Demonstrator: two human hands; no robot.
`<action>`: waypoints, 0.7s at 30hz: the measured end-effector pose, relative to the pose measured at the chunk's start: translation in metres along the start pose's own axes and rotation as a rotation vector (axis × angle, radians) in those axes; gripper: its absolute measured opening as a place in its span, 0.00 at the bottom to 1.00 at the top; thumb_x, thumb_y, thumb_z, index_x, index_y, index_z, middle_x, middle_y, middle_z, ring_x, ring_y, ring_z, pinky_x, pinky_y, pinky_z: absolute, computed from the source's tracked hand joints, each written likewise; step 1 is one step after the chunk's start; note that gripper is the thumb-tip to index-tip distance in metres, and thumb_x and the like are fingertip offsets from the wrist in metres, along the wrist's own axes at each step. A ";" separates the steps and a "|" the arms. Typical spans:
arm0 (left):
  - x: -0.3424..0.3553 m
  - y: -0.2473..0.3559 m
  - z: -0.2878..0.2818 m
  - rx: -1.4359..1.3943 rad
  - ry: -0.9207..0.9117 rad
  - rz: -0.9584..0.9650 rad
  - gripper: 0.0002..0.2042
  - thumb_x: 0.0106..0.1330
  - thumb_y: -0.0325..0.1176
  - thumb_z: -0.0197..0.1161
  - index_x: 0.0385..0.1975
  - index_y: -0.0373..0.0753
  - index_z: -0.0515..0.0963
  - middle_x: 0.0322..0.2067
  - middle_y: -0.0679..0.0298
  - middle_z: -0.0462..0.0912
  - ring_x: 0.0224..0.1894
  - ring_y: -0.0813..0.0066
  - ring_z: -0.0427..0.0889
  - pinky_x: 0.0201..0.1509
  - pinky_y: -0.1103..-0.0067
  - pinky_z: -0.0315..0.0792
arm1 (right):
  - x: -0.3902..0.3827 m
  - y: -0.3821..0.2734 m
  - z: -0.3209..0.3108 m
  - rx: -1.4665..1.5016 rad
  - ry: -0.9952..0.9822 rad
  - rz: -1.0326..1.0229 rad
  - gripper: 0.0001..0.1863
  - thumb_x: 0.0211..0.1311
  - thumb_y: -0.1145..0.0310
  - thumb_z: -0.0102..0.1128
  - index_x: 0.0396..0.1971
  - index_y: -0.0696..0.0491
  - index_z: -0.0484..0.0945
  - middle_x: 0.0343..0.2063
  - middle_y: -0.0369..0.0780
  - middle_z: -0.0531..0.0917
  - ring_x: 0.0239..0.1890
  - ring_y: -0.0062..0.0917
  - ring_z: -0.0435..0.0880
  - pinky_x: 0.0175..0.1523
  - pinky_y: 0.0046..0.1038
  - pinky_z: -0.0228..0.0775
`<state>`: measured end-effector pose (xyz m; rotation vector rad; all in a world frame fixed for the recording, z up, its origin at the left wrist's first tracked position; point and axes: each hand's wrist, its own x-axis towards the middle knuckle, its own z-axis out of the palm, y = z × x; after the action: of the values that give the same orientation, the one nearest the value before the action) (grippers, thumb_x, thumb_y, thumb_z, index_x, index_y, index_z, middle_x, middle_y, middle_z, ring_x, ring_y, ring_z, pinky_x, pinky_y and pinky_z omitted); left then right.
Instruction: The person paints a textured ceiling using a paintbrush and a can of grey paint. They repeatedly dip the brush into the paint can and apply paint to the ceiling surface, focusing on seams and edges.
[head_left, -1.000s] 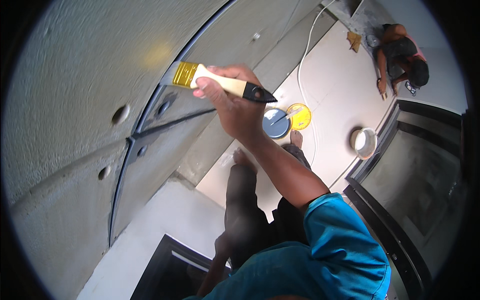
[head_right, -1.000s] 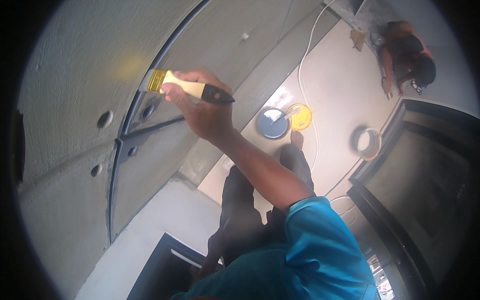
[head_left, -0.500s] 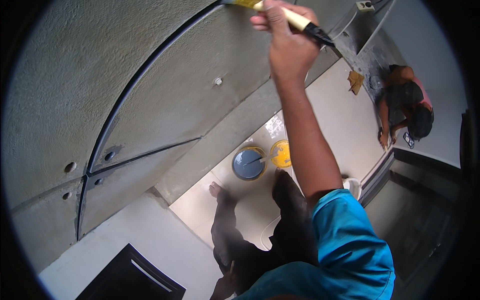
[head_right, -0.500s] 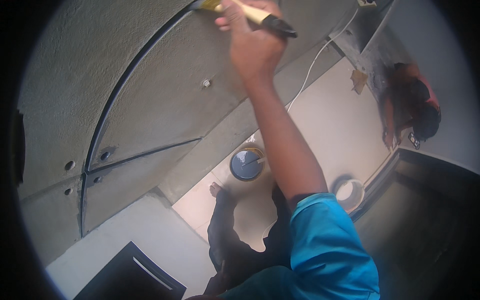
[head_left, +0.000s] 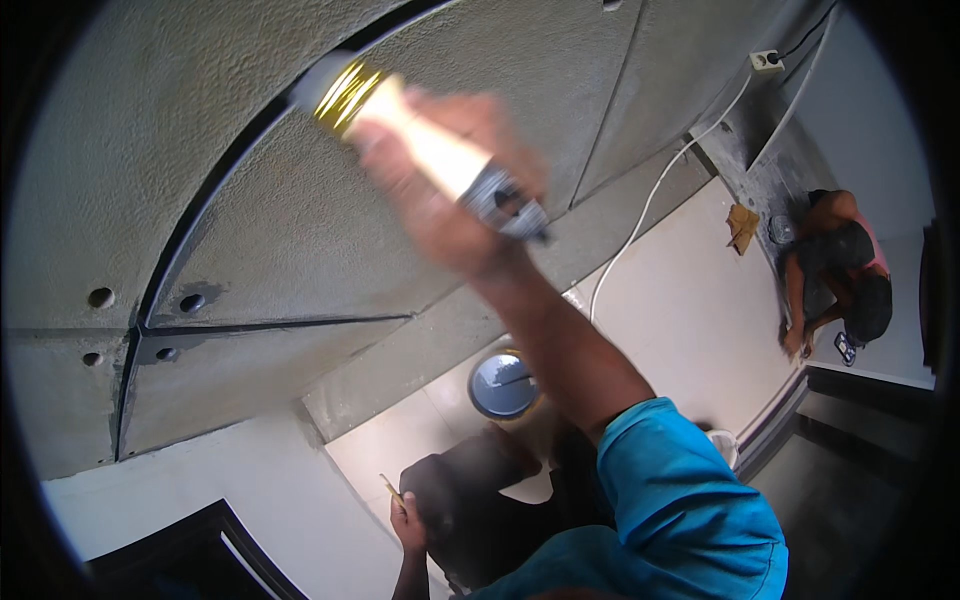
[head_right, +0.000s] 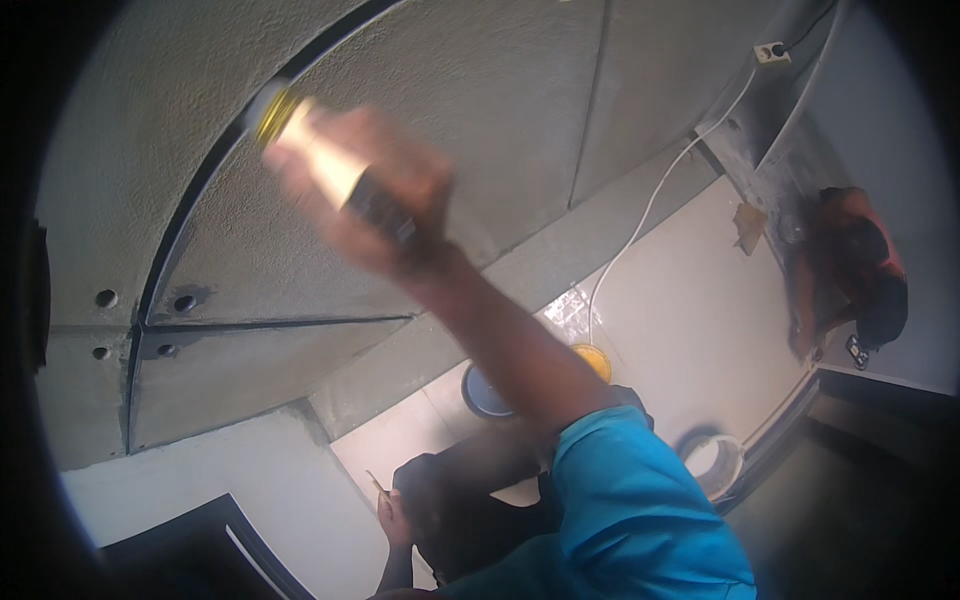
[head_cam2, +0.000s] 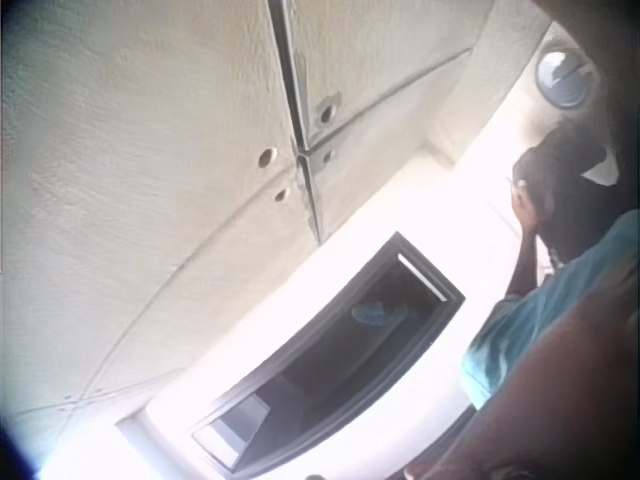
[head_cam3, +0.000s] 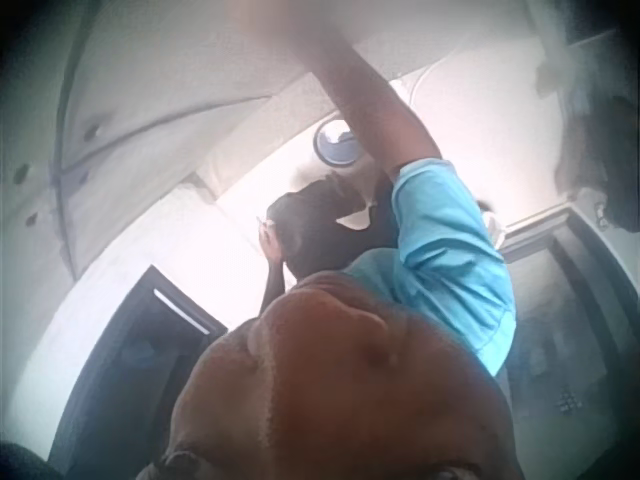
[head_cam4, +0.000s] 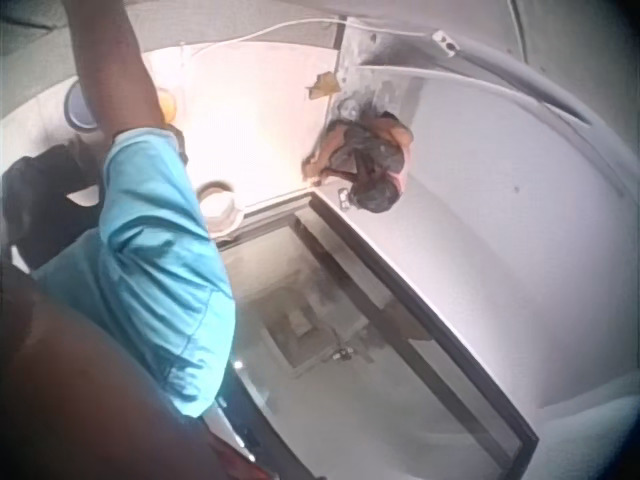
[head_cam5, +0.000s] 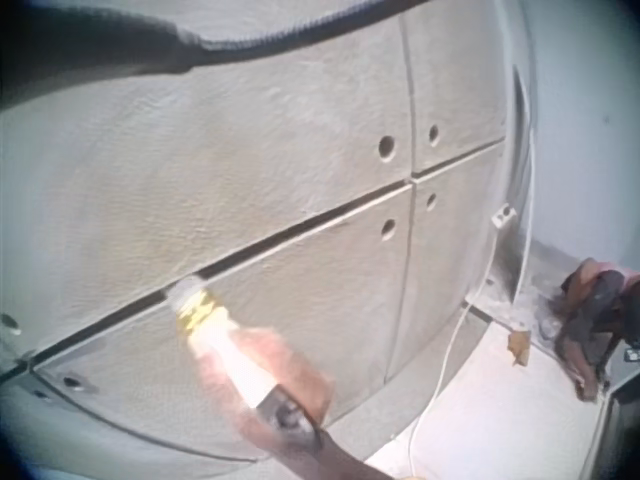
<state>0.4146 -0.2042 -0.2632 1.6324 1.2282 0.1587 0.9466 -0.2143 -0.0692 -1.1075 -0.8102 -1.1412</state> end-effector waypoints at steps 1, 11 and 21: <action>0.016 -0.018 0.001 -0.043 0.065 0.003 0.14 0.78 0.40 0.52 0.28 0.42 0.67 0.18 0.76 0.64 0.20 0.87 0.62 0.22 0.83 0.57 | 0.003 0.012 -0.004 0.180 0.084 0.270 0.15 0.60 0.67 0.73 0.37 0.59 0.77 0.30 0.43 0.85 0.27 0.26 0.87 0.31 0.23 0.81; 0.138 -0.076 0.078 -0.224 0.409 0.236 0.18 0.79 0.43 0.47 0.26 0.39 0.68 0.13 0.70 0.67 0.12 0.83 0.66 0.16 0.81 0.59 | -0.037 0.047 0.036 0.273 0.387 0.027 0.17 0.68 0.54 0.65 0.29 0.50 0.73 0.18 0.29 0.74 0.22 0.14 0.78 0.23 0.22 0.71; 0.136 -0.094 0.097 -0.037 0.515 0.206 0.19 0.78 0.42 0.48 0.26 0.35 0.72 0.15 0.66 0.70 0.17 0.77 0.71 0.23 0.75 0.65 | -0.046 0.004 0.061 0.444 0.476 0.230 0.08 0.67 0.69 0.63 0.34 0.54 0.72 0.24 0.36 0.79 0.25 0.18 0.81 0.27 0.20 0.76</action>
<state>0.4790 -0.1679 -0.4398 1.7412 1.4177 0.7652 0.9409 -0.1432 -0.0953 -0.5123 -0.5087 -0.9186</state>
